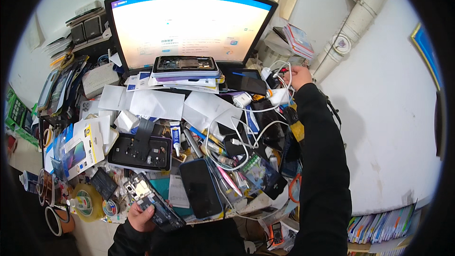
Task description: The person removes the old battery from a disassembled smartphone, then prepares a new battery by peeling off protective films and applying adhesive strips. The new battery is placed into the phone chassis and aligned with the internal connectors. The person then connects a charging cable to the phone to test power.
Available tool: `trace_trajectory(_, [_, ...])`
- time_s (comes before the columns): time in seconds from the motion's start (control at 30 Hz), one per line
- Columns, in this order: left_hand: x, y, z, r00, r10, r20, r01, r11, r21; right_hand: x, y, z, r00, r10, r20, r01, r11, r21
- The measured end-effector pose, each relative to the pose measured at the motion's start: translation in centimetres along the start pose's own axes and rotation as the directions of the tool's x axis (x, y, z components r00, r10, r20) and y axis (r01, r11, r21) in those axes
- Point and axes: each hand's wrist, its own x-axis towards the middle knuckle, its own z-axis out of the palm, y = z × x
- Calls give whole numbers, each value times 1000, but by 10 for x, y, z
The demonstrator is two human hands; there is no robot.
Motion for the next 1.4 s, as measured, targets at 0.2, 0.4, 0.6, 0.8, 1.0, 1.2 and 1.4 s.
trace_trajectory(0.2, [-6,1,-11,994,-96,-56,93,994,-51,32,13,31,994,-41,100,56,986,-157])
trace_trajectory(0.4, [-9,1,-18,986,-159,-56,146,970,-193,34,-3,23,984,94,149,-89,995,-43])
trace_trajectory(0.6, [-18,-8,-36,974,-159,-159,137,981,-139,20,-7,-54,971,-15,240,128,876,-464])
trace_trajectory(0.8, [-19,-14,-51,976,-141,-165,122,985,-122,13,-1,-115,991,3,135,106,608,-787])
trace_trajectory(1.0, [-15,-13,-43,978,-107,-178,91,991,-95,32,-6,-11,949,26,313,77,946,-314])
trace_trajectory(1.2, [-13,-18,-46,984,-63,-167,48,994,-96,48,3,7,978,122,171,-10,840,-543])
trace_trajectory(1.4, [-13,-17,-46,985,-72,-159,53,991,-123,34,6,-16,980,-176,94,198,920,-339])
